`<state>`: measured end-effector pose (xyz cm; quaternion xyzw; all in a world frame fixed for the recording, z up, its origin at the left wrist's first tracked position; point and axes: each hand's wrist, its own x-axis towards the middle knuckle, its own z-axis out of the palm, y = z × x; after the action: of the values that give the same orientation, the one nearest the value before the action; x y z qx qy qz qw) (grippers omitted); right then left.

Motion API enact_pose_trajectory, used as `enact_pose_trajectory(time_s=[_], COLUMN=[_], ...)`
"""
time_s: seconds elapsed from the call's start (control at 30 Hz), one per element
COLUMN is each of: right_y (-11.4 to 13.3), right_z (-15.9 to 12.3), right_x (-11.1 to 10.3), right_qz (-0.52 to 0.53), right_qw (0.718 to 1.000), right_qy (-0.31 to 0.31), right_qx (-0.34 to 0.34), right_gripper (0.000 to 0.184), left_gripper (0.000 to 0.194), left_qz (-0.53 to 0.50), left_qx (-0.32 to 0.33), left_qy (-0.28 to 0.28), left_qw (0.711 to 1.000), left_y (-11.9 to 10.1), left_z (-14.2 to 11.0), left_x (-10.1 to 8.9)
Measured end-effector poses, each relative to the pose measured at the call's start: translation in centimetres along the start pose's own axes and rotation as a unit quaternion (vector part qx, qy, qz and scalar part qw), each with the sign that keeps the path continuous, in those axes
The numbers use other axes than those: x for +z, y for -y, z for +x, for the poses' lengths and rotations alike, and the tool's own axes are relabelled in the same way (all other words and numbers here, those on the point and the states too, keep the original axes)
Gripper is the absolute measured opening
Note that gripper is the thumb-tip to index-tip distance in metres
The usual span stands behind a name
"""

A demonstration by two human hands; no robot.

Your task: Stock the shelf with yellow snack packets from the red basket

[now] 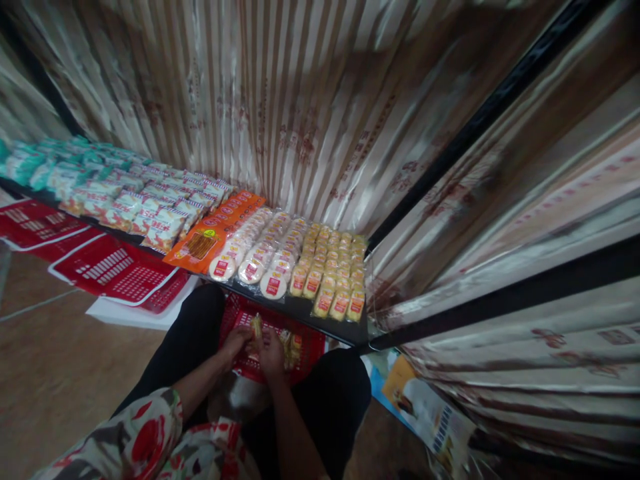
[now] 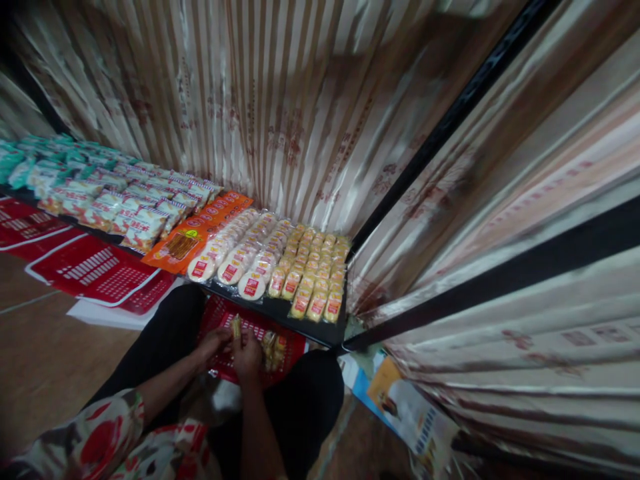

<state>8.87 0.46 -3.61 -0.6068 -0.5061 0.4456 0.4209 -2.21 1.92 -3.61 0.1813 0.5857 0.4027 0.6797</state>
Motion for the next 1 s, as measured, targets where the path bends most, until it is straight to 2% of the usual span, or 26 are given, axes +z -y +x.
enact_pose_trajectory(time_s=[0.13,0.27,0.43,0.53,0.7,1.0], right_y=[0.7,1.5,2.1,2.1,2.0,2.8], right_z=[0.0,-0.4,-0.9,-1.0,-1.2,-1.4], right_x=[-0.6,-1.3,-1.6,-1.7,-2.0,-2.3], right_qz=[-0.068,-0.147,-0.206,-0.194,-0.150,-0.077], right_qw=[0.997,0.987,0.976,0.978,0.985,0.993], right_qy=[-0.017,-0.044,-0.047,-0.057,-0.063,-0.051], right_qx=[-0.017,-0.038,-0.045,-0.052,-0.062,-0.071], right_gripper=[0.017,0.014,0.019,0.023,0.026,0.024], left_gripper=[0.026,0.026,0.022,0.020,0.015,0.010], left_qz=[-0.003,0.044,0.096,0.133,0.193,0.300], left_qx=[0.031,0.075,0.121,0.144,0.224,0.280], left_qy=[-0.018,-0.021,-0.036,-0.030,-0.036,-0.070], left_qw=[0.999,0.996,0.987,0.980,0.954,0.909], left_y=[0.0,-0.2,-0.5,-0.9,-1.1,-1.3], left_z=[-0.5,-0.8,-1.4,-2.1,-3.0,-4.2], left_x=[-0.1,-0.4,-0.3,0.0,0.2,0.3])
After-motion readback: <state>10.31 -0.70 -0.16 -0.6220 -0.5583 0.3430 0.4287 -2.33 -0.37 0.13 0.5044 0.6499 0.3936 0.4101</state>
